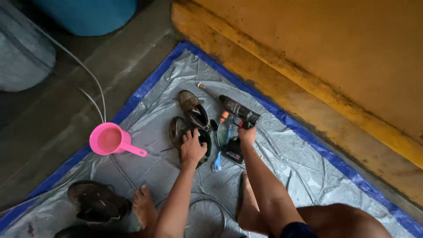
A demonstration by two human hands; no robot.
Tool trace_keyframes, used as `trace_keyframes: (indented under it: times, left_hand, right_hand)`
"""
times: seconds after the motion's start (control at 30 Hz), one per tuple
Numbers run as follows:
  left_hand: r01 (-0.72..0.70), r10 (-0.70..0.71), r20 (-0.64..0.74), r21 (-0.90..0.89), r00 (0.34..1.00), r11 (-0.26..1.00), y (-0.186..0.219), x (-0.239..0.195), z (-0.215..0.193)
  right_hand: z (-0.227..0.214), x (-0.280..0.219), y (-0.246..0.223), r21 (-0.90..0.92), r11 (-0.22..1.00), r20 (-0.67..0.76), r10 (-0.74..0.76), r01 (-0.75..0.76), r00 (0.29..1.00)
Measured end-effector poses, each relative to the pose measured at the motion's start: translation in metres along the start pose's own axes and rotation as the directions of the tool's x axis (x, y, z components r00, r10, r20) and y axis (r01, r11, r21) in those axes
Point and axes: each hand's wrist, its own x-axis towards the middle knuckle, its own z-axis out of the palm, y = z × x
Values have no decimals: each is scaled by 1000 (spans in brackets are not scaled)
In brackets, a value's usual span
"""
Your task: The person sits on a plastic sheet and uses a handheld steam cleaner to clean a pair of brown shoes. They then use a toothbrush to scrub the shoes after dipping it into a pink cup of water.
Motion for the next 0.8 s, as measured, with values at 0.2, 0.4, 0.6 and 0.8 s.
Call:
trace_keyframes:
  times: [0.2,0.4,0.6,0.8]
  left_hand:
    - [31,-30,8,-180,1000,983,-24,-18,-30]
    - [80,-156,-161,-402,974,912,-93,5,16]
    - [67,-223,-271,-484,936,872,-102,22,3]
    - [-69,-113,-382,-433,917,899,-90,15,-27]
  right_hand:
    - [-48,-103,-93,377,926,235,-68,-27,970]
    - [-27,-134,-115,624,779,488,-333,-56,806]
    - [-109,-209,-212,149,914,613,-384,376,691]
    - [-140,-248,-261,142,667,698,-592,732,403]
